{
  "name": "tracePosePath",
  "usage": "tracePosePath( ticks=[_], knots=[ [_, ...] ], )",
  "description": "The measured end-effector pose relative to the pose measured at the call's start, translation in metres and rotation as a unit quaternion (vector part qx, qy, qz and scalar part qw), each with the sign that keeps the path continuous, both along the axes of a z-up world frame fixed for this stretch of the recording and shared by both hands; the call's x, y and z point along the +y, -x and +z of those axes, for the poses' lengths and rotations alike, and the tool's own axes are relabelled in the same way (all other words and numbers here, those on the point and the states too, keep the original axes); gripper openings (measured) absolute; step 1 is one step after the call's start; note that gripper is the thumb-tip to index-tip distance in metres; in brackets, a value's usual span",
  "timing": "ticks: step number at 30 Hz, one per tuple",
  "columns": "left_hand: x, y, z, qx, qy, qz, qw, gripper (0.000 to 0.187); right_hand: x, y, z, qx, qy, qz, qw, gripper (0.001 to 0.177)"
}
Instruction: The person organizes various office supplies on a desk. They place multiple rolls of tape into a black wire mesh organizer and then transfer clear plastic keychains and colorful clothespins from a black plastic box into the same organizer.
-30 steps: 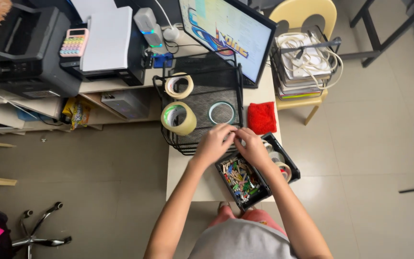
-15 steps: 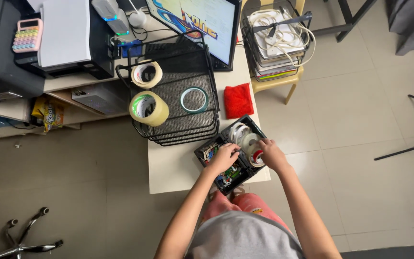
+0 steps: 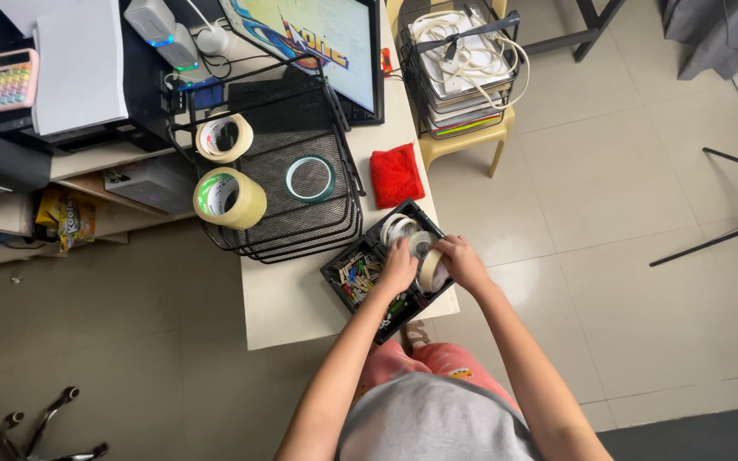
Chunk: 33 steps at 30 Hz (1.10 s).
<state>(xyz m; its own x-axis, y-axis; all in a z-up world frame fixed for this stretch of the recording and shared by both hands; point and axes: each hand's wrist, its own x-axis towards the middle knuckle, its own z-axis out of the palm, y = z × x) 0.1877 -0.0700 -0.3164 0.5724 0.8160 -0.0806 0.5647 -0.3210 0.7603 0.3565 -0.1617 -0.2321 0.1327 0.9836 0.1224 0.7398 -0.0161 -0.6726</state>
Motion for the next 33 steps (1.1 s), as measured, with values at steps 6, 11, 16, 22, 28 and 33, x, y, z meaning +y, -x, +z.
tracePosePath(
  ticks=[6,11,16,22,28,33],
  knots=[
    [-0.010,0.006,0.108,-0.092,0.190,0.032,0.977,0.039,0.003,-0.003,0.036,0.055,-0.058,-0.053,0.995,0.033],
    [-0.018,0.021,0.134,-0.274,0.198,-0.033,0.940,0.039,0.013,0.005,0.059,0.088,-0.070,-0.077,0.991,0.026],
    [-0.004,0.049,0.173,-0.267,0.112,0.082,0.954,0.053,0.035,0.032,0.130,0.218,0.001,-0.070,0.973,0.030],
    [0.037,0.103,0.271,-0.288,0.096,0.188,0.934,0.049,0.085,0.073,0.165,0.486,0.048,0.089,0.868,0.049],
    [0.143,0.173,0.288,-0.144,-0.187,0.165,0.958,0.035,0.146,0.117,0.166,0.536,0.046,0.077,0.839,0.044],
    [0.266,0.199,0.245,0.153,-0.223,0.108,0.957,0.036,0.184,0.140,0.158,0.550,0.032,0.033,0.834,0.047]
  ],
)
